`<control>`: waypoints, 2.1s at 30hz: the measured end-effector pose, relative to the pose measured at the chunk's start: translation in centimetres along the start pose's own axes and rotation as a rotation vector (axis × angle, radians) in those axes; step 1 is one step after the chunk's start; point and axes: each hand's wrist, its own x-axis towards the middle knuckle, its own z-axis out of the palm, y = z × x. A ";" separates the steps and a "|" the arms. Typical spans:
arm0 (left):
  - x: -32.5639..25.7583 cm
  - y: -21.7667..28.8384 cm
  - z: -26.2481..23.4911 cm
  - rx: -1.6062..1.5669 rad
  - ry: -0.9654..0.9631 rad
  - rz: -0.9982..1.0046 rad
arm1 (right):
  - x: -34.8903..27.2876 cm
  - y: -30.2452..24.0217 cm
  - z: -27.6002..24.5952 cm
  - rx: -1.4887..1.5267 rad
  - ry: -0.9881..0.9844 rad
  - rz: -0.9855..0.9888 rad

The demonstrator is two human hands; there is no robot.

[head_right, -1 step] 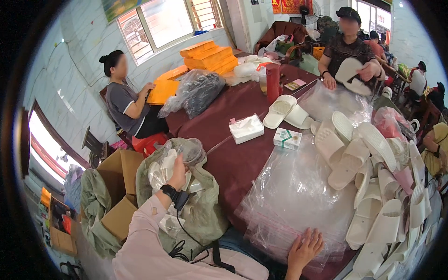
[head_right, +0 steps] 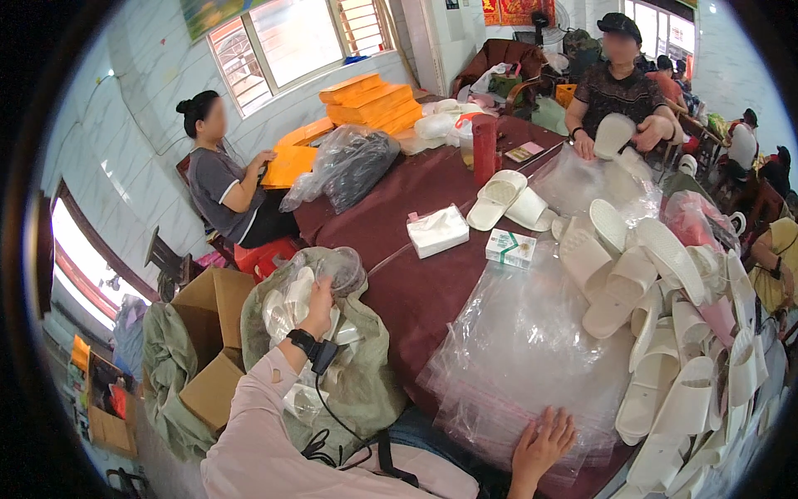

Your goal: Gathering and organizing white slipper components into plastic bags in a manufacturing workshop.

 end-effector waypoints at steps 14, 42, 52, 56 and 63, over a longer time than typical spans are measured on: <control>0.1 2.2 6.1 0.594 -0.004 -0.028 | 0.2 -0.2 -0.2 0.001 -0.005 0.004; 10.2 -0.7 2.9 -0.805 -0.235 -0.242 | 0.1 -0.1 -0.1 0.028 -0.001 -0.006; 10.8 1.6 3.9 -0.261 -0.256 -0.225 | 0.3 -0.4 -0.5 0.020 -0.017 0.015; 12.0 1.6 4.5 0.076 -0.121 -0.234 | 0.3 -0.4 -0.3 0.026 -0.012 0.000; 14.2 0.5 1.5 -0.229 -0.208 -0.341 | 0.2 -0.2 -0.1 0.022 -0.016 -0.015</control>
